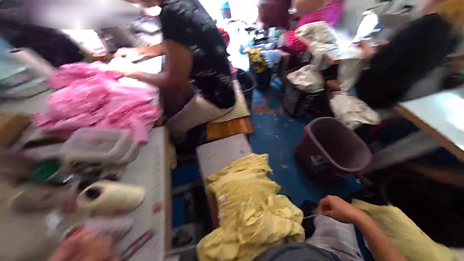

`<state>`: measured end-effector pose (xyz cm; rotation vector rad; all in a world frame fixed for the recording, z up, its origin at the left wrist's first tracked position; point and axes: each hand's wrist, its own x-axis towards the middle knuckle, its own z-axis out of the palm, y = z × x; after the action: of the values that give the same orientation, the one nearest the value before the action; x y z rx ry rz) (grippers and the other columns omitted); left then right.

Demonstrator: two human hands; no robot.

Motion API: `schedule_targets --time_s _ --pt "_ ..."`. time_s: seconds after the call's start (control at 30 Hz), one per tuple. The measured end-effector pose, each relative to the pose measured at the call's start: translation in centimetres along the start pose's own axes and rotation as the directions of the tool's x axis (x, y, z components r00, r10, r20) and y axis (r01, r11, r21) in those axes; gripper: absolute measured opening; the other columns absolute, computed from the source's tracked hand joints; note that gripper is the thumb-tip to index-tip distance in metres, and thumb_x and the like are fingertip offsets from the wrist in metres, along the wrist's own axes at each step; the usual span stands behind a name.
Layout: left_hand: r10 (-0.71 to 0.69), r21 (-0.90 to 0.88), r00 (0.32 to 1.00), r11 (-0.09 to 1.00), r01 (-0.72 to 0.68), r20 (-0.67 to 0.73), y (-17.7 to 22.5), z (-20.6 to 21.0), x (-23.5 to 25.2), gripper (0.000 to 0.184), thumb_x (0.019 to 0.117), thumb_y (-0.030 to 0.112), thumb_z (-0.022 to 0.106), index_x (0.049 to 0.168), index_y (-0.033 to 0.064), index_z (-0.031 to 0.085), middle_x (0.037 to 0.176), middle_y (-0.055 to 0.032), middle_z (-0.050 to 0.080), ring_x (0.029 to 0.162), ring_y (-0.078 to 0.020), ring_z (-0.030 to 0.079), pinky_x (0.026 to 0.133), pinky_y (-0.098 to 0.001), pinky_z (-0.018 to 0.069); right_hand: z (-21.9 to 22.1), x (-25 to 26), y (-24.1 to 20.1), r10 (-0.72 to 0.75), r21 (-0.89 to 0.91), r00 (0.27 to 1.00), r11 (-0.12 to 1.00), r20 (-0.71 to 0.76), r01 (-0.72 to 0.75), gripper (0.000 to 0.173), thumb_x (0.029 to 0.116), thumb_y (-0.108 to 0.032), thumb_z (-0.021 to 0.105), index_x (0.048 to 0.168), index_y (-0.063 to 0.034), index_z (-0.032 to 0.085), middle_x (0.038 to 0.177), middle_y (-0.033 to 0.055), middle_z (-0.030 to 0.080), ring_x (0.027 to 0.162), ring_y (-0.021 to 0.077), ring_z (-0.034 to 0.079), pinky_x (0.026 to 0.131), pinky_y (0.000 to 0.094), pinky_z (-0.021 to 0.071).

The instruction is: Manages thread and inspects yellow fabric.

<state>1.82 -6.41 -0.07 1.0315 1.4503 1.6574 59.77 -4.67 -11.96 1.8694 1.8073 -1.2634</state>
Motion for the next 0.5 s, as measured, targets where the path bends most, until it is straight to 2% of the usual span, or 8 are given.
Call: schedule_targets --time_s 0.03,0.07,0.13,0.17,0.23,0.3,0.37,0.5 --pt "0.039 0.086 0.998 0.996 -0.034 -0.057 1.0 1.4 -0.9 0.017 0.102 0.008 0.052 0.109 0.0203 0.063 0.074 0.0181 0.063 0.055 0.0058 0.052 0.048 -0.0125 0.0439 -0.1 0.6 -1.5 0.05 -0.076 0.999 0.996 0.005 -0.05 0.022 0.0973 -0.018 0.067 0.106 0.0006 0.075 0.105 0.0246 0.072 0.105 0.0434 0.068 0.094 0.0687 0.0487" --pt "0.1 0.156 0.987 0.985 -0.081 -0.123 1.7 2.6 -1.5 0.018 0.1018 0.007 0.052 0.111 0.0191 0.061 0.075 0.0203 0.062 0.056 0.0079 0.052 0.05 -0.0106 0.0439 -0.4 1.2 -3.3 0.039 -0.116 0.998 0.992 -0.039 -0.043 0.021 0.0966 -0.015 0.067 0.108 0.001 0.075 0.109 0.0267 0.071 0.108 0.0463 0.067 0.095 0.0715 0.0476" --pt "0.217 0.271 0.957 0.949 -0.161 -0.193 1.9 3.3 -2.4 0.023 0.1053 0.008 0.04 0.125 0.0059 0.052 0.076 0.0178 0.057 0.061 0.0079 0.054 0.057 -0.0114 0.0481 -1.0 2.5 -7.8 -0.205 -0.138 0.962 0.974 -0.179 0.181 0.021 0.0961 -0.009 0.067 0.111 0.0033 0.073 0.111 0.0285 0.069 0.104 0.0471 0.067 0.094 0.0689 0.0505" --pt "0.24 0.318 0.948 0.933 -0.166 -0.208 1.8 3.0 -2.8 0.031 0.1069 0.012 0.032 0.131 0.0005 0.048 0.074 0.0151 0.055 0.061 0.0064 0.053 0.058 -0.013 0.047 -1.2 3.1 -10.8 -0.372 -0.149 0.897 0.927 -0.238 0.345 0.02 0.096 -0.007 0.066 0.111 0.0041 0.073 0.108 0.0282 0.069 0.1 0.0463 0.068 0.091 0.0673 0.0526" --pt "0.247 0.359 0.942 0.92 -0.154 -0.228 1.6 2.3 -3.8 0.043 0.1105 0.027 0.023 0.138 -0.0012 0.042 0.072 0.0127 0.053 0.058 0.0048 0.048 0.054 -0.0139 0.0423 -1.1 3.9 -17.9 -0.651 -0.185 0.697 0.757 -0.299 0.627 0.019 0.0959 -0.006 0.063 0.109 0.002 0.073 0.103 0.0228 0.071 0.093 0.0406 0.07 0.084 0.0631 0.0563" --pt "0.281 0.381 0.93 0.908 -0.176 -0.238 1.4 1.9 -4.6 0.056 0.1117 0.041 0.019 0.14 -0.0035 0.038 0.072 0.0114 0.052 0.057 0.0043 0.045 0.052 -0.0136 0.0388 -0.2 3.2 -25.7 -0.814 -0.171 0.505 0.562 -0.286 0.809 0.019 0.0974 -0.007 0.06 0.109 -0.003 0.075 0.102 0.0162 0.072 0.093 0.0327 0.071 0.085 0.0563 0.0581" --pt "0.324 0.401 0.914 0.892 -0.209 -0.245 1.2 1.8 -5.2 0.063 0.1109 0.049 0.02 0.139 -0.0047 0.037 0.071 0.0114 0.052 0.056 0.0047 0.043 0.051 -0.0128 0.0372 1.5 2.1 -32.4 -0.916 -0.132 0.319 0.357 -0.243 0.925 0.025 0.1009 -0.012 0.056 0.118 -0.0092 0.074 0.103 0.0107 0.072 0.093 0.0241 0.071 0.085 0.0466 0.0592" --pt "0.364 0.439 0.896 0.869 -0.229 -0.254 1.5 2.1 -6.2 0.072 0.1099 0.053 0.021 0.141 -0.0108 0.03 0.072 0.0094 0.052 0.057 0.0041 0.044 0.05 -0.0127 0.0383 4.9 -0.3 -42.6 -0.977 -0.178 0.024 0.062 -0.212 0.982 0.036 0.1017 -0.012 0.056 0.136 -0.0126 0.067 0.098 0.0109 0.072 0.087 0.0258 0.069 0.079 0.0445 0.0578"
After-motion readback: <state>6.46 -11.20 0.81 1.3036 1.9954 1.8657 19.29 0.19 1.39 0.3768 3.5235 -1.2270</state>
